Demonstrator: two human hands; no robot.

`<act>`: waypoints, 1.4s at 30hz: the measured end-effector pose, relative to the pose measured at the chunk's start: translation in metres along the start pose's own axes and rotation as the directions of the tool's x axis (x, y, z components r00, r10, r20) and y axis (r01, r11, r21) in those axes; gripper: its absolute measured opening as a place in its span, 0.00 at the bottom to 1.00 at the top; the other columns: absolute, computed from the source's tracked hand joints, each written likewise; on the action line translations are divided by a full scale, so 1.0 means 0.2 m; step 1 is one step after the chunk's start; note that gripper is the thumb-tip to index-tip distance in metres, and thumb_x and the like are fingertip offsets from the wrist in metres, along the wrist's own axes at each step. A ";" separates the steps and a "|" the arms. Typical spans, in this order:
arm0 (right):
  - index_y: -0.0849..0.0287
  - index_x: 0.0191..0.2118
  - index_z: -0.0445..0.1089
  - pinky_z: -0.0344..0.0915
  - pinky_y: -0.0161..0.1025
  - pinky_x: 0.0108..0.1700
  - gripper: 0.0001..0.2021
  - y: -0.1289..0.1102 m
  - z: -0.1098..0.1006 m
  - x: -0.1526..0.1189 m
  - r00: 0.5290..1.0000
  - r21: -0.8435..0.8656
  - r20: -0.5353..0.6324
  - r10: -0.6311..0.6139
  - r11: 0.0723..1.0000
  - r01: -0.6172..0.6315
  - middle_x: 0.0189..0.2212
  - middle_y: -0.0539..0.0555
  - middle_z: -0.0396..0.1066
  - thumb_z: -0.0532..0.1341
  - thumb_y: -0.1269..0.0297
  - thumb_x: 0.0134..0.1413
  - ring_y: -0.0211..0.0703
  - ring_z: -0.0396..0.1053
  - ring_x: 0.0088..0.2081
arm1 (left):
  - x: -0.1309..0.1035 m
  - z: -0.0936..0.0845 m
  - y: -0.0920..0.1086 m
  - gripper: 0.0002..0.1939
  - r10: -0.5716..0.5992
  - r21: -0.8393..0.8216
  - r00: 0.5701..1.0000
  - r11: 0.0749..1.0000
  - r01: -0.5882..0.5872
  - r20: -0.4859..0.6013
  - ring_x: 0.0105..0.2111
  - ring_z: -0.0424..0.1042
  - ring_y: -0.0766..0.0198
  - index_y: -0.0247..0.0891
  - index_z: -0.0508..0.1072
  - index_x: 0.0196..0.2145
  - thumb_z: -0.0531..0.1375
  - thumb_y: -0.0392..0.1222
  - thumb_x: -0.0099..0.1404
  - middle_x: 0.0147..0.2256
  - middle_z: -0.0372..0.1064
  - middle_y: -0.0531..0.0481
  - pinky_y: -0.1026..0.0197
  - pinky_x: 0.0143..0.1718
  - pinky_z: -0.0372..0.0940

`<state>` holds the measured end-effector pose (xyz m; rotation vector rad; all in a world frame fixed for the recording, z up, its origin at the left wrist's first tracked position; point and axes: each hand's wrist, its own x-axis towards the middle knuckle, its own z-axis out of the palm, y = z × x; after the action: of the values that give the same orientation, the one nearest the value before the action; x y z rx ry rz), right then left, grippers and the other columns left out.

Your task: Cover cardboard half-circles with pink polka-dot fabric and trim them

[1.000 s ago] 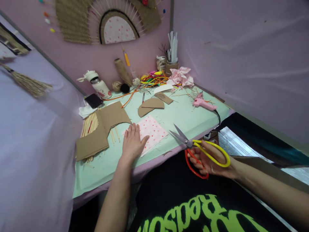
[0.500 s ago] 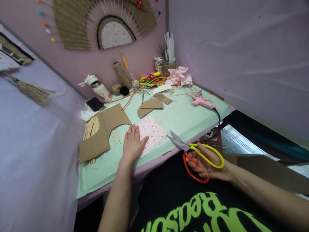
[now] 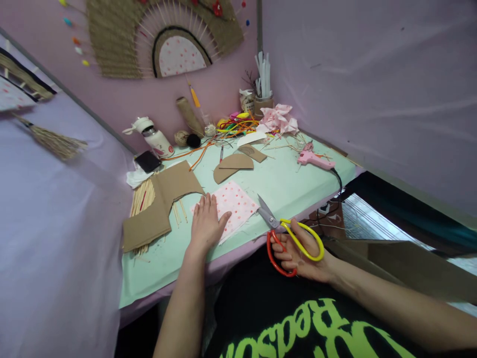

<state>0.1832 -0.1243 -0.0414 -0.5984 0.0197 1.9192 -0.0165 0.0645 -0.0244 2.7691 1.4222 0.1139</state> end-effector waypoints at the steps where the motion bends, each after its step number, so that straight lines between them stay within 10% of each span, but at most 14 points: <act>1: 0.64 0.32 0.69 0.46 0.25 0.17 0.29 0.01 0.01 0.00 1.000 -0.002 -0.006 -0.012 1.000 0.012 0.24 0.51 0.62 0.58 0.37 0.53 0.29 0.52 0.20 | 0.00 0.00 0.00 0.39 -0.001 0.001 1.000 1.000 0.001 0.003 0.68 0.42 0.45 0.27 0.51 0.66 0.43 0.60 0.70 0.68 0.43 0.34 0.42 0.67 0.43; 9: 0.62 0.29 0.68 0.43 0.24 0.15 0.28 0.00 0.08 -0.03 0.987 -0.081 -0.078 -0.138 0.988 0.132 0.21 0.48 0.59 0.58 0.37 0.54 0.27 0.48 0.18 | 0.00 -0.02 0.01 0.40 -0.009 0.002 0.999 1.000 0.009 0.034 0.69 0.40 0.45 0.25 0.49 0.67 0.43 0.61 0.70 0.69 0.40 0.34 0.43 0.67 0.42; 20: 0.63 0.30 0.68 0.43 0.24 0.15 0.27 -0.02 0.00 -0.21 0.986 -0.070 -0.150 0.074 0.994 -0.085 0.20 0.50 0.63 0.59 0.38 0.53 0.27 0.53 0.17 | 0.00 -0.02 0.01 0.39 -0.010 0.016 0.999 1.000 0.010 0.034 0.68 0.41 0.45 0.25 0.50 0.67 0.43 0.60 0.70 0.68 0.41 0.34 0.42 0.67 0.43; 42: 0.66 0.31 0.68 0.42 0.24 0.16 0.31 0.04 0.01 0.01 1.000 -0.017 -0.008 0.006 1.000 -0.006 0.21 0.49 0.61 0.56 0.35 0.54 0.27 0.49 0.18 | 0.00 -0.02 0.02 0.39 -0.015 0.021 0.999 1.000 0.014 0.041 0.69 0.41 0.45 0.25 0.50 0.67 0.44 0.60 0.70 0.68 0.42 0.33 0.42 0.67 0.43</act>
<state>0.1756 -0.1248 -0.0432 -0.6185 0.0104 1.9248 -0.0136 0.0625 -0.0193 2.7598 1.4423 0.0414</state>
